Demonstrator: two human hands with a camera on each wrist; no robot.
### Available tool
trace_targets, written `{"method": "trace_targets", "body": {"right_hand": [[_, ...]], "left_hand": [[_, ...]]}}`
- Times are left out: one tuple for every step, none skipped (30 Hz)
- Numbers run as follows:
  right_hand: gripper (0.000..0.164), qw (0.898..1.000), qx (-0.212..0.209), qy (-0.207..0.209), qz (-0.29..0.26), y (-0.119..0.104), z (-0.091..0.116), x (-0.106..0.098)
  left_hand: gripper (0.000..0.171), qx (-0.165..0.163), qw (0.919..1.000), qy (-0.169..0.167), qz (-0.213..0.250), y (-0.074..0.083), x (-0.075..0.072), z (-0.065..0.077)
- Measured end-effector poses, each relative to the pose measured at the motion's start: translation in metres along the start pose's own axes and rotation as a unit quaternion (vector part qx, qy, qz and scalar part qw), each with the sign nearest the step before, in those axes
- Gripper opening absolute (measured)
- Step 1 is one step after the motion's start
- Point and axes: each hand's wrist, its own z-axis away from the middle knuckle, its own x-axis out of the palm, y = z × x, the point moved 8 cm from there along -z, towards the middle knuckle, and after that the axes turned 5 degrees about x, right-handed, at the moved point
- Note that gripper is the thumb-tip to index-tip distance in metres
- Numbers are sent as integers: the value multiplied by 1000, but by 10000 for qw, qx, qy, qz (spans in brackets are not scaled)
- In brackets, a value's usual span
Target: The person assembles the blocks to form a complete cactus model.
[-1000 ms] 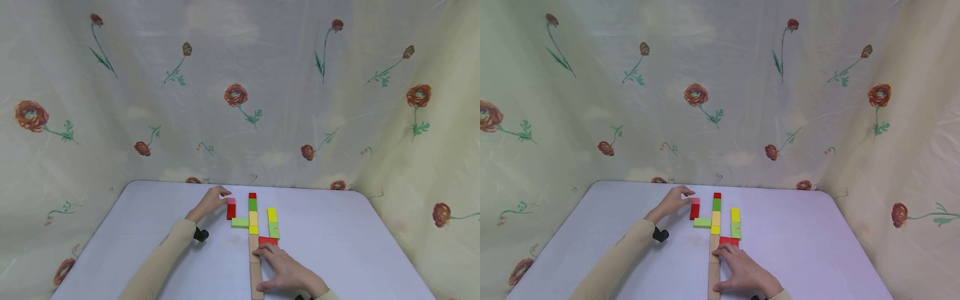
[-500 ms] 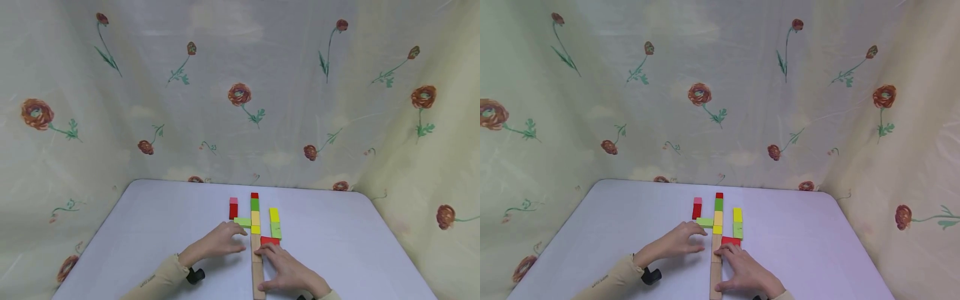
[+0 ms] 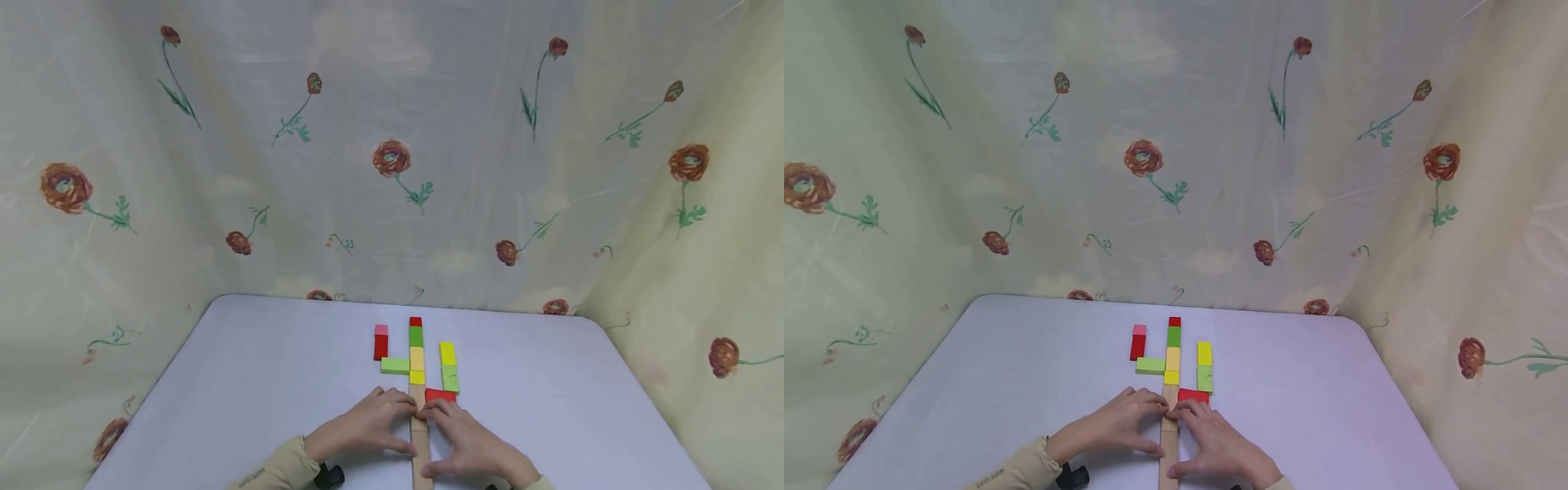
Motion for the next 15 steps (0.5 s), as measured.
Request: {"method": "trace_targets", "body": {"right_hand": [[76,10000,-7,-2,12,0,0,0],[75,10000,-12,-5,19,0,0,0],[76,10000,-21,-8,21,-1,0,1],[75,10000,-21,-14,23,-1,-1,1],[75,10000,-18,-20,18,-1,-1,1],[76,10000,-33,-16,23,-1,-1,0],[76,10000,-41,-11,28,-1,-1,0],[76,10000,-45,-2,43,-2,-2,0],[77,10000,-66,19,62,-2,-2,-1],[77,9999,-66,33,76,-2,-2,-1],[78,9999,-71,48,86,-2,-2,-1],[79,9999,-73,60,90,-2,-2,-2],[79,9999,-63,59,83,-3,-2,-2],[79,9999,-55,60,78,-3,-1,-3],[80,9999,-48,58,67,-4,-1,-3]], "left_hand": [[69,-13,10000,-3,0,1,0,0],[71,-52,10000,-11,0,1,1,0],[72,-91,10000,-19,-16,1,2,0],[73,-136,9999,-18,-29,1,3,0],[75,-188,9998,-19,-40,1,4,0],[76,-229,9997,-17,-48,1,4,0],[77,-271,9996,-16,-45,1,5,1],[79,-317,9995,-18,-38,0,6,1],[79,-337,9994,-16,-47,0,6,1],[80,-359,9993,-11,-35,0,7,1],[80,-380,9993,-14,-20,0,7,1],[80,-405,9992,-21,8,0,7,2],[80,-432,9990,-32,51,0,7,2],[79,-463,9989,-48,100,0,8,2],[79,-488,9987,-62,154,0,8,2]]}}
